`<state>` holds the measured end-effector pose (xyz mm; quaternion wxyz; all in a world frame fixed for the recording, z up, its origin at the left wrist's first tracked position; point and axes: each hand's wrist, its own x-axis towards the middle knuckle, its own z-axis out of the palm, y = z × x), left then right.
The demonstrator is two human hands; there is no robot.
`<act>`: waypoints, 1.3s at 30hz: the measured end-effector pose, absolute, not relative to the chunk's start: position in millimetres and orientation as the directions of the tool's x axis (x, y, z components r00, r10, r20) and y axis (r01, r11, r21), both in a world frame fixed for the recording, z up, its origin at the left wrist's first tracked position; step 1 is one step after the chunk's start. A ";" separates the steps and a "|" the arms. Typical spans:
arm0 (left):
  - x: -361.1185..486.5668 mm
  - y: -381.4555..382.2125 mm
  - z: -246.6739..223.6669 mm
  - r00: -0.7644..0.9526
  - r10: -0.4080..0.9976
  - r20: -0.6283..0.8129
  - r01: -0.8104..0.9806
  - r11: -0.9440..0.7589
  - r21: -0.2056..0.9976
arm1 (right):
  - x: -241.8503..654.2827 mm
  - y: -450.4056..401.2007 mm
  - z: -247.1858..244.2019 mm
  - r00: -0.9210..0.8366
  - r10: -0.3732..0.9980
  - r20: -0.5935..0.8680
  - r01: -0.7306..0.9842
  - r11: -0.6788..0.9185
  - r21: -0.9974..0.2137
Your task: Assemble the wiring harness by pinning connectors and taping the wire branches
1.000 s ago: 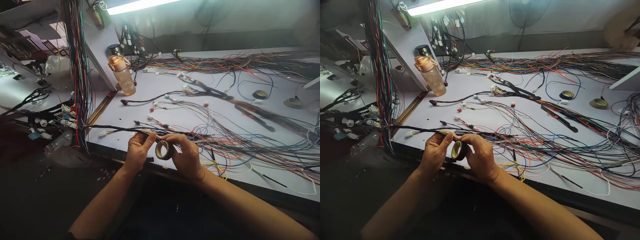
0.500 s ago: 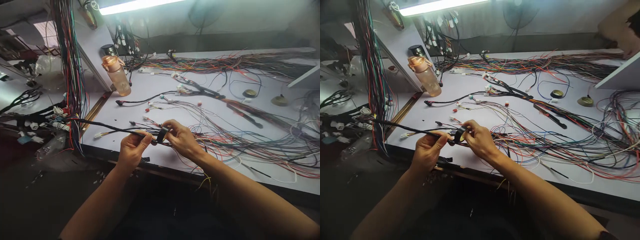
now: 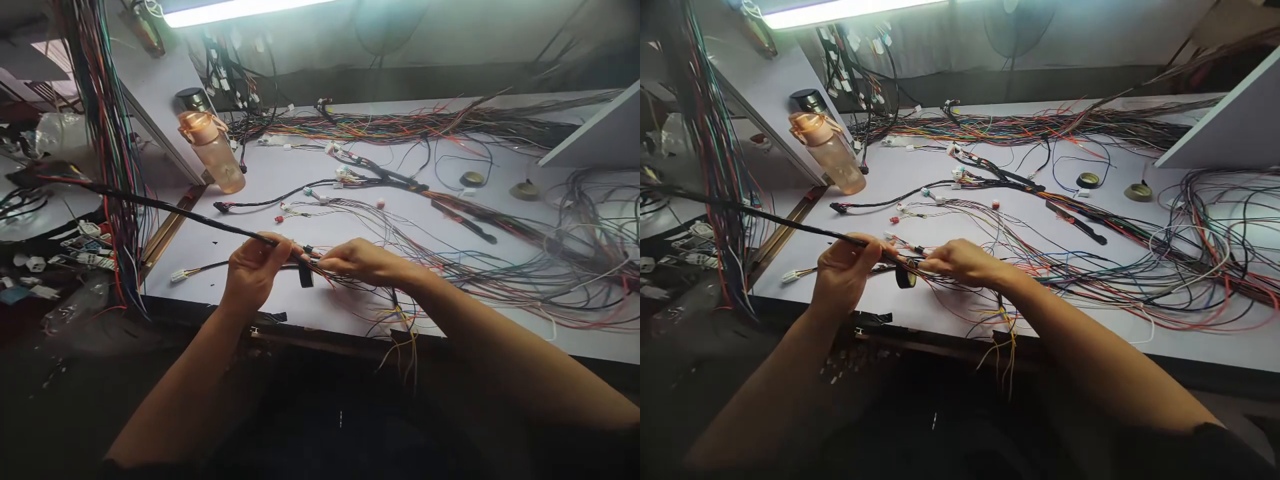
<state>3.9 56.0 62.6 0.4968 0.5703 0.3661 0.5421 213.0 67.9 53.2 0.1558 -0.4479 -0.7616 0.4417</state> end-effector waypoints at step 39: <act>8.0 31.0 33.0 0.026 0.993 0.118 -0.148 -0.113 0.982 | 181.0 38.6 30.4 -0.085 0.994 0.065 0.519 0.100 -0.849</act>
